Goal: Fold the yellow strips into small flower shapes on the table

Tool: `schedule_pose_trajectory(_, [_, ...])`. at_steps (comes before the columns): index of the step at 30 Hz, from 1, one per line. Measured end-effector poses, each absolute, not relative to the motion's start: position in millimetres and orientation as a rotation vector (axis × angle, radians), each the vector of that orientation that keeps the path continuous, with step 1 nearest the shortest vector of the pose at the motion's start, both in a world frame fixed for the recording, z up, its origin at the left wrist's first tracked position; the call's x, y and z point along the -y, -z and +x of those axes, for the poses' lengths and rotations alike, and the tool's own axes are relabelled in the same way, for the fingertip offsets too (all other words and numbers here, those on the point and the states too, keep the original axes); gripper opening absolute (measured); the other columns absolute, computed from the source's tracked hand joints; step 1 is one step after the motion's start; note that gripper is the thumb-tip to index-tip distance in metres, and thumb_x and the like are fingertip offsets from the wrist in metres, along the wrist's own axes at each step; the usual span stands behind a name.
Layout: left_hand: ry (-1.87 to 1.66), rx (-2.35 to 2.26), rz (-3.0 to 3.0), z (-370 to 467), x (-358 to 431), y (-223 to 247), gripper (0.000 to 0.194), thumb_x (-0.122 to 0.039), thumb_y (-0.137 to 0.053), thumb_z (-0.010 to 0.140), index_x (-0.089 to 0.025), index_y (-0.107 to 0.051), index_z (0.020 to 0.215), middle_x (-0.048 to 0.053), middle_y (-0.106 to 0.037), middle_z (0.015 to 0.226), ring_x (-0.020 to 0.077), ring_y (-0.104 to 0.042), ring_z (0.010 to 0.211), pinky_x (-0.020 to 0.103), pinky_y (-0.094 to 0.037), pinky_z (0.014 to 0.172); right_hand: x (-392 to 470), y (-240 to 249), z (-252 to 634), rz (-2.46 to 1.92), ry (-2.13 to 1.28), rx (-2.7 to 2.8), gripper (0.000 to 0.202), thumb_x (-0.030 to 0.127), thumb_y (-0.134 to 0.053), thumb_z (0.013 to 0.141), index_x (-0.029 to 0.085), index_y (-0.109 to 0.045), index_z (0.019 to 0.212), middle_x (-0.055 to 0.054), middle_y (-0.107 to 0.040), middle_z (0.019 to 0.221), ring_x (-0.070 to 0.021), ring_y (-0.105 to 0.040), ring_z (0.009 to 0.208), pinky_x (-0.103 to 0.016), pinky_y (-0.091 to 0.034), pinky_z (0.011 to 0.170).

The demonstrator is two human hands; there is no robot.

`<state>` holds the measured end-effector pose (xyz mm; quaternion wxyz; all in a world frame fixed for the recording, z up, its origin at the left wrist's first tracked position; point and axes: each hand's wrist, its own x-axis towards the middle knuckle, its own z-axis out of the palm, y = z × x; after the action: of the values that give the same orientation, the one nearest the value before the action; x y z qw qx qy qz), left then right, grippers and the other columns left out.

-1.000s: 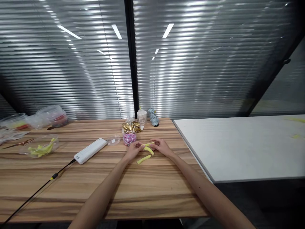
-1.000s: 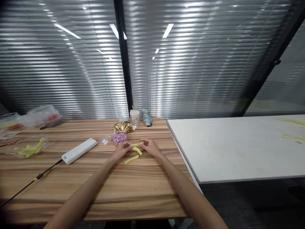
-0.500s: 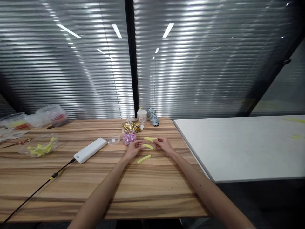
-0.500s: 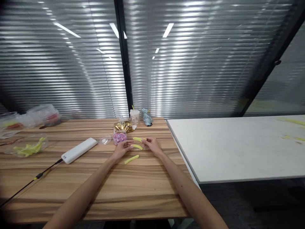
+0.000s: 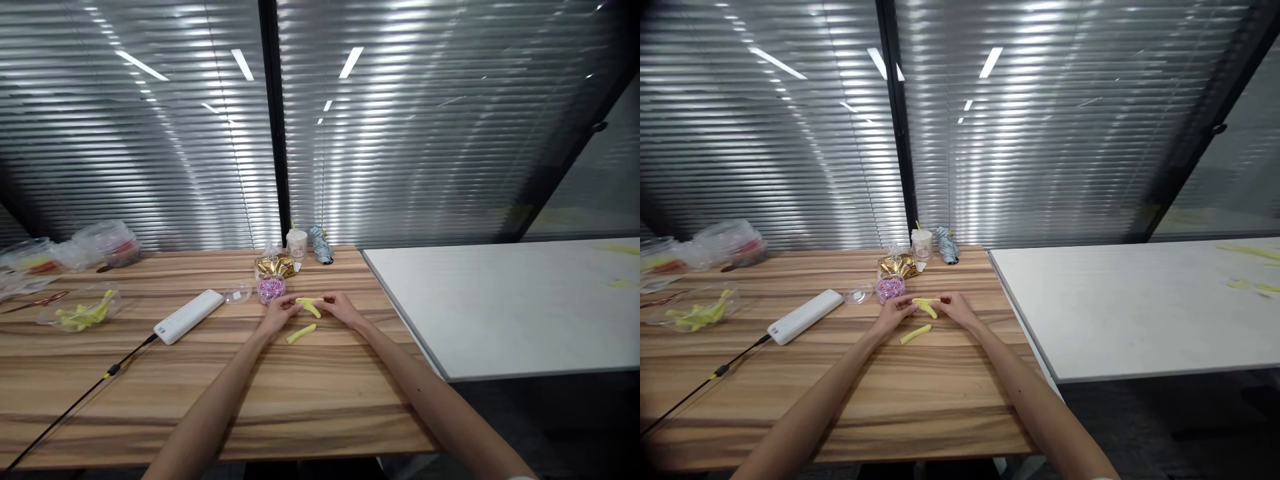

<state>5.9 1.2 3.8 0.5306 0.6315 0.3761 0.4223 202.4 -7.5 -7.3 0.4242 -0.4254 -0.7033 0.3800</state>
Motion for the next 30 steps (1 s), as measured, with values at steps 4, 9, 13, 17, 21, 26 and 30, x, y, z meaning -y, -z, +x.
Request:
schedule_pose_trajectory(4, [-1.004,-0.886,1.512,6.6,-1.3,-3.3,0.043,-0.038,-0.066,0.063,-0.015,-0.063,0.099,0.005,-0.064,0.072,0.0141,-0.056,0.064,0.026,-0.044,0.062,8.4,7.0,201.5,-1.094,-0.847,1.847,0.034,0.043,-0.051,0.075,0.013,-0.064,0.067,0.002,-0.052,0.056,-0.0093,-0.042,0.053,-0.02,-0.031,0.05])
schedule_pose_trajectory(9, [-1.046,-0.917,1.494,8.9,-1.9,-2.6,0.036,-0.039,-0.065,0.064,-0.011,-0.065,0.087,0.006,-0.064,0.071,0.0135,-0.056,0.061,0.025,-0.045,0.06,12.7,5.2,196.9,-1.093,-0.749,1.889,0.037,0.044,-0.051,0.076,0.015,-0.064,0.093,0.0,-0.06,0.068,-0.011,-0.048,0.057,-0.02,-0.036,0.052])
schedule_pose_trajectory(13, [-1.083,-0.971,1.475,8.5,-3.6,0.1,0.036,-0.04,-0.065,0.063,-0.01,-0.064,0.083,0.005,-0.063,0.066,0.0127,-0.055,0.058,0.024,-0.045,0.058,21.7,-1.1,191.5,-1.112,-0.582,1.932,0.055,0.045,-0.059,0.07,0.018,-0.05,0.117,-0.003,-0.061,0.082,-0.0121,-0.051,0.062,-0.022,-0.04,0.057])
schedule_pose_trajectory(17, [-1.104,-1.005,1.446,7.3,-5.3,2.7,0.036,-0.04,-0.065,0.063,-0.01,-0.064,0.082,0.005,-0.063,0.066,0.0129,-0.056,0.057,0.024,-0.045,0.058,29.9,-8.3,189.3,-1.084,-0.344,2.081,0.051,0.044,-0.061,0.07,0.023,-0.052,0.115,-0.004,-0.059,0.091,-0.013,-0.053,0.067,-0.023,-0.041,0.06])
schedule_pose_trajectory(21, [-1.096,-0.99,1.436,7.0,-6.8,4.3,0.036,-0.04,-0.066,0.062,-0.01,-0.064,0.083,0.006,-0.064,0.068,0.013,-0.056,0.058,0.025,-0.046,0.059,28.6,-6.6,190.1,-1.088,-0.282,2.103,0.036,0.035,-0.052,0.08,0.022,-0.055,0.113,-0.006,-0.061,0.09,-0.0143,-0.055,0.07,-0.024,-0.041,0.064])
schedule_pose_trajectory(26, [-1.087,-0.981,1.442,7.2,-6.1,3.5,0.038,-0.038,-0.066,0.062,-0.011,-0.065,0.089,0.006,-0.065,0.074,0.0127,-0.056,0.059,0.025,-0.046,0.06,23.2,0.9,191.5,-1.062,-0.352,2.104,0.028,0.026,-0.046,0.084,0.022,-0.058,0.109,-0.005,-0.065,0.091,-0.0164,-0.058,0.075,-0.024,-0.041,0.067])
schedule_pose_trajectory(30, [-1.076,-0.946,1.493,7.7,-4.5,1.8,0.044,-0.032,-0.07,0.058,-0.012,-0.062,0.097,0.006,-0.065,0.075,0.0136,-0.057,0.064,0.025,-0.046,0.062,21.8,3.2,191.9,-1.032,-0.36,2.1,0.028,0.021,-0.044,0.084,0.02,-0.059,0.107,-0.005,-0.066,0.094,-0.0172,-0.059,0.079,-0.024,-0.041,0.069])
